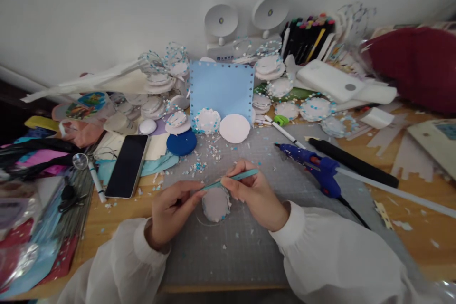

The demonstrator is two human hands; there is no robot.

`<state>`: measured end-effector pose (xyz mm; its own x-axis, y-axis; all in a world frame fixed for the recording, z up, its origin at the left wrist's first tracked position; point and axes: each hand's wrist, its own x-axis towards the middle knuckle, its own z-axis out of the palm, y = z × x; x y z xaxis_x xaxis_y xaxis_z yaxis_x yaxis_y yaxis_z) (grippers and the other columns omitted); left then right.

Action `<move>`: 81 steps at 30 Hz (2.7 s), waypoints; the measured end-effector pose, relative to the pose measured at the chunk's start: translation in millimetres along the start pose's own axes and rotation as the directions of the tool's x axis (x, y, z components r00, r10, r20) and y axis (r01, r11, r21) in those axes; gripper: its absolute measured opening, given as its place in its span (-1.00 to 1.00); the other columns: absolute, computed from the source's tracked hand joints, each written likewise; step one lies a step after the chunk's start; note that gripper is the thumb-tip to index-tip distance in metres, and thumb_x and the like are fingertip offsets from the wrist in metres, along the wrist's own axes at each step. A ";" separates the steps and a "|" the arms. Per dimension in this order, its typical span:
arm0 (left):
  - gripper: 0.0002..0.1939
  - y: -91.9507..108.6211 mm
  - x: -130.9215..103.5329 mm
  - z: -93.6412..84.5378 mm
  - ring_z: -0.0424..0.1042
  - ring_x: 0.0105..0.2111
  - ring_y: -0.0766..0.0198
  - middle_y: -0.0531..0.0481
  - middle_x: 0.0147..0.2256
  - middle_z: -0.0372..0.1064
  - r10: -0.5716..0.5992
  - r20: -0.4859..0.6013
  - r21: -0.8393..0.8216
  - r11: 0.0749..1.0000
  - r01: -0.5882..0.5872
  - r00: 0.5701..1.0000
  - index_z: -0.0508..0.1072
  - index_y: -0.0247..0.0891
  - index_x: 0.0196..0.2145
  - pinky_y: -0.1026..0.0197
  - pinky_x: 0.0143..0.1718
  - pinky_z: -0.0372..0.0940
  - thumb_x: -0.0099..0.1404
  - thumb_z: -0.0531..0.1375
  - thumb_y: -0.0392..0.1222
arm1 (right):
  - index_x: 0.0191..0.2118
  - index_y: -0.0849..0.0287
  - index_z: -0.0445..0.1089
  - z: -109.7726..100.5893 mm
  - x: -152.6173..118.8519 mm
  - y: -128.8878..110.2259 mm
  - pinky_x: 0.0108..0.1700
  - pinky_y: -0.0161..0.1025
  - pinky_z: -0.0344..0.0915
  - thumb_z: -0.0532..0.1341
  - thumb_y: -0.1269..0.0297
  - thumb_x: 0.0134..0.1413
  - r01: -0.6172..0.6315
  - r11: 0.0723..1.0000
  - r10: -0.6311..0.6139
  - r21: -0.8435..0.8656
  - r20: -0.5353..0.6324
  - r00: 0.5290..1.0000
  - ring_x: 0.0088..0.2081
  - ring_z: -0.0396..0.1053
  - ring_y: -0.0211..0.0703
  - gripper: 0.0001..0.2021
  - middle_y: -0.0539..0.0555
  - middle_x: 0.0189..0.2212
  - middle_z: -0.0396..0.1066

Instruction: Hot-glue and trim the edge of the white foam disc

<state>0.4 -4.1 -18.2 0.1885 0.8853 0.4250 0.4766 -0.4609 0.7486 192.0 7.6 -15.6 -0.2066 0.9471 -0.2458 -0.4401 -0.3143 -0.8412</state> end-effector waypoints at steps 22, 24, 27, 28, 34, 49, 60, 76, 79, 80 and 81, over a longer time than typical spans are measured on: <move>-0.85 -0.6 2.0 2.8 0.02 -0.67 0.48 0.19 -0.70 0.05 -0.212 0.074 -0.211 0.952 0.223 0.975 0.57 -0.35 -0.36 0.39 -0.64 -0.02 0.21 0.26 -0.19 | -0.45 0.13 0.22 -2.8 1.7 -2.2 -0.57 -0.37 -0.09 0.38 0.25 -0.09 0.059 0.996 -0.058 0.074 -0.015 0.998 -0.70 -0.18 -0.50 -0.72 -0.24 -0.71 0.05; -0.85 0.0 2.4 2.6 -0.01 -0.67 0.48 0.21 -0.70 0.01 -0.212 0.104 -0.230 0.945 0.231 0.972 0.57 -0.35 -0.33 0.39 -0.64 -0.03 0.21 0.26 -0.20 | -0.44 0.13 0.23 -3.7 1.5 -2.0 -0.58 -0.36 -0.12 0.38 0.24 -0.08 0.050 0.996 -0.048 0.074 -0.032 0.998 -0.70 -0.19 -0.49 -0.73 -0.24 -0.71 0.04; -0.83 1.1 3.6 1.3 -0.05 -0.67 0.49 0.23 -0.69 -0.06 -0.217 0.145 -0.269 0.930 0.249 0.965 0.57 -0.35 -0.27 0.39 -0.63 -0.05 0.19 0.27 -0.20 | -0.44 0.12 0.23 -3.3 0.2 -2.0 -0.58 -0.37 -0.12 0.37 0.24 -0.07 0.041 0.996 -0.038 0.081 -0.031 0.999 -0.70 -0.19 -0.49 -0.74 -0.24 -0.73 0.02; -0.81 1.4 4.1 0.8 -0.05 -0.67 0.49 0.23 -0.69 -0.07 -0.220 0.161 -0.290 0.921 0.259 0.962 0.56 -0.35 -0.26 0.39 -0.63 -0.05 0.19 0.28 -0.20 | -0.44 0.12 0.23 -2.7 -0.6 -2.3 -0.58 -0.37 -0.10 0.37 0.24 -0.07 0.039 0.996 -0.037 0.080 -0.026 0.999 -0.70 -0.19 -0.48 -0.73 -0.24 -0.73 0.03; -0.76 3.2 6.9 0.0 -0.06 -0.67 0.48 0.24 -0.70 -0.08 -0.273 0.232 -0.399 0.849 0.347 0.934 0.55 -0.35 -0.22 0.39 -0.64 -0.08 0.17 0.29 -0.17 | -0.45 0.12 0.19 0.4 -6.3 -4.3 -0.61 -0.36 -0.09 0.38 0.21 -0.09 -0.022 0.998 0.024 0.051 -0.033 0.999 -0.69 -0.13 -0.49 -0.69 -0.17 -0.62 0.26; -0.90 2.9 5.9 0.9 -0.03 -0.70 0.49 0.21 -0.73 0.00 -0.287 0.197 -0.391 0.854 0.344 0.937 0.56 -0.32 -0.39 0.39 -0.69 -0.07 0.18 0.27 -0.24 | -0.45 0.11 0.27 -2.2 -8.4 -1.6 -0.65 -0.40 -0.05 0.39 0.23 -0.09 0.029 0.999 -0.030 -0.021 -0.035 0.999 -0.65 0.09 -0.46 -0.75 -0.07 -0.45 0.41; -0.96 5.3 5.9 -0.3 -0.03 -0.71 0.51 0.21 -0.74 0.02 -0.287 0.204 -0.440 0.827 0.350 0.936 0.57 -0.31 -0.43 0.41 -0.70 -0.07 0.14 0.29 -0.32 | -0.44 0.08 0.35 -7.1 -11.3 -5.5 -0.61 -0.41 0.07 0.39 0.27 -0.09 0.108 0.990 -0.115 -0.091 -0.073 0.991 -0.57 0.26 -0.40 -0.81 -0.04 -0.44 0.38; -0.92 1.3 4.2 1.6 0.02 -0.71 0.49 0.13 -0.74 0.16 -0.239 0.222 -0.414 0.855 0.313 0.945 0.61 -0.34 -0.40 0.41 -0.71 -0.03 0.15 0.31 -0.28 | -0.43 0.09 0.33 -11.0 -12.2 -9.6 -0.45 -0.37 0.25 0.35 0.32 -0.03 0.138 0.979 -0.137 -0.152 0.012 0.990 -0.46 0.35 -0.33 -0.84 -0.04 -0.46 0.37; -0.93 2.2 4.9 1.8 0.01 -0.71 0.50 0.15 -0.75 0.14 -0.223 0.224 -0.417 0.858 0.300 0.949 0.60 -0.34 -0.40 0.42 -0.72 -0.05 0.15 0.30 -0.29 | -0.44 0.11 0.32 -9.6 -11.8 -10.5 -0.52 -0.41 0.17 0.36 0.30 -0.04 0.111 0.984 -0.113 -0.137 -0.006 0.994 -0.50 0.29 -0.37 -0.83 -0.05 -0.46 0.36; -0.93 2.9 5.4 1.6 0.00 -0.71 0.50 0.15 -0.75 0.14 -0.219 0.224 -0.418 0.859 0.297 0.950 0.60 -0.34 -0.40 0.42 -0.72 -0.05 0.15 0.30 -0.30 | -0.44 0.11 0.32 -8.8 -11.6 -10.6 -0.55 -0.43 0.13 0.36 0.29 -0.05 0.094 0.988 -0.096 -0.118 -0.012 0.995 -0.53 0.25 -0.40 -0.82 -0.05 -0.46 0.35; -0.94 3.9 5.9 1.2 0.00 -0.71 0.50 0.15 -0.75 0.15 -0.213 0.222 -0.420 0.860 0.291 0.951 0.60 -0.34 -0.40 0.42 -0.72 -0.05 0.15 0.30 -0.31 | -0.45 0.12 0.32 -8.0 -11.6 -10.6 -0.58 -0.44 0.09 0.37 0.29 -0.05 0.072 0.993 -0.075 -0.097 -0.019 0.997 -0.57 0.21 -0.43 -0.81 -0.06 -0.47 0.34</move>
<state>4.5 -0.6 -13.4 0.2687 0.9542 0.1318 0.1036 -0.1646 0.9809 206.0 0.5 -7.7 -0.1562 0.9690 -0.1916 -0.3672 -0.2370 -0.8994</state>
